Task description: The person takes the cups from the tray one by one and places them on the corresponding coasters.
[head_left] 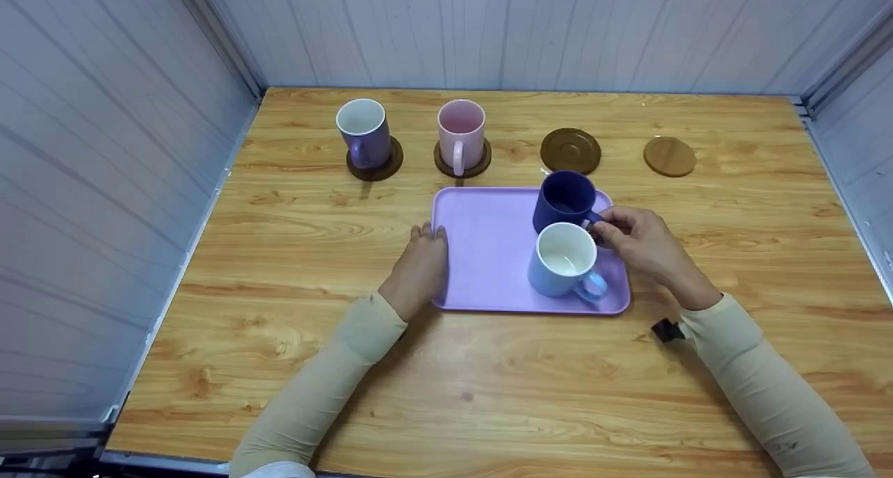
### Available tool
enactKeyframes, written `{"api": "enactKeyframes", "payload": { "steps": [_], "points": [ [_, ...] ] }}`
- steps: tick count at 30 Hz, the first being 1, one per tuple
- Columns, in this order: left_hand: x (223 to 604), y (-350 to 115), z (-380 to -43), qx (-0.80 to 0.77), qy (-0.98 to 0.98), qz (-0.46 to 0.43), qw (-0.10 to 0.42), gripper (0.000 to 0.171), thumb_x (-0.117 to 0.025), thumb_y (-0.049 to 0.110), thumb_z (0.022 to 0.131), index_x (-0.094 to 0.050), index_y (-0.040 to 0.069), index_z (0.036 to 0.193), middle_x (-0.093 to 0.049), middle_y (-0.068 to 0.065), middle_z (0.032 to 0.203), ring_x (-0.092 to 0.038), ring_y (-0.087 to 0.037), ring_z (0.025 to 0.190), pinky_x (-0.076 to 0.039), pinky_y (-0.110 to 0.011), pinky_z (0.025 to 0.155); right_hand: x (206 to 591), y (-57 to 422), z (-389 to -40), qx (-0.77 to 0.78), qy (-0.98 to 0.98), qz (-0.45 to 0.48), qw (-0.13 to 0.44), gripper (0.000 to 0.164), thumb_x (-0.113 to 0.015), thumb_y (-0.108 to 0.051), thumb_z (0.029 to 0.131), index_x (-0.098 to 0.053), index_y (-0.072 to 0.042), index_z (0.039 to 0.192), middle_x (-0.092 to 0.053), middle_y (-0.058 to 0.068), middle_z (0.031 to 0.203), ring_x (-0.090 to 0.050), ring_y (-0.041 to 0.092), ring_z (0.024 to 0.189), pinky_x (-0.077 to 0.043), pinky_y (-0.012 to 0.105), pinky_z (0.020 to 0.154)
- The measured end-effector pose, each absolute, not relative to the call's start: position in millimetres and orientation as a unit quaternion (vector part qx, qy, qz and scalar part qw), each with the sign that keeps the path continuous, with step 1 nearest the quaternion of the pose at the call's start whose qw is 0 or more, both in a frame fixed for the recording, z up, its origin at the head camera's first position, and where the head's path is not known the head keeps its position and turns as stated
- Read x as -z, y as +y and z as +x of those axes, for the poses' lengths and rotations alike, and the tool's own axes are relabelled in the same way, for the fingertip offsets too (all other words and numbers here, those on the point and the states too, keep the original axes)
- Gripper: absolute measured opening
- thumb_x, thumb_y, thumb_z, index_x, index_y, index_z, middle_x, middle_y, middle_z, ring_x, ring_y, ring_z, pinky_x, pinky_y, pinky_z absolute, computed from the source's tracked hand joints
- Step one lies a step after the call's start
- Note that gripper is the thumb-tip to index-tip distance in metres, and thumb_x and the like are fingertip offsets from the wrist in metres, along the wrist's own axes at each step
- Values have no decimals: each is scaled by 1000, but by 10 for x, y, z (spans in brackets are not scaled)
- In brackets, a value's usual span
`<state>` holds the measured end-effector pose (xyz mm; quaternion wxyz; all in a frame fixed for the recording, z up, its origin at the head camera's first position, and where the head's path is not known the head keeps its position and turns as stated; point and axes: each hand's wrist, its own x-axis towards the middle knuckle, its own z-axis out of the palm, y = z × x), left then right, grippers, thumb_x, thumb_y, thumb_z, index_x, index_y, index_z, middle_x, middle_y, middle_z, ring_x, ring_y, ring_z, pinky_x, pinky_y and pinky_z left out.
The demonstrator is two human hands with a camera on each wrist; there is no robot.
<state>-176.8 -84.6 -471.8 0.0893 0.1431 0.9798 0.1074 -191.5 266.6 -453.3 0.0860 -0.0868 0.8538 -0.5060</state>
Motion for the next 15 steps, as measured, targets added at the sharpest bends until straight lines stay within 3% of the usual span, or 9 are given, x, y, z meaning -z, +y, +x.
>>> {"api": "enactKeyframes", "payload": {
  "steps": [15],
  "points": [
    [4730, -847, -1762, -108, 980, 150, 66, 56, -56, -8, 92, -45, -18, 145, -49, -44, 140, -49, -60, 131, -46, -53, 111, 4551, 2666, -1910, 474, 873, -96, 55, 17, -66, -12, 102, -73, 3, 101, -75, 8, 96, -72, 5, 86, -60, 20, 77]
  ]
}}
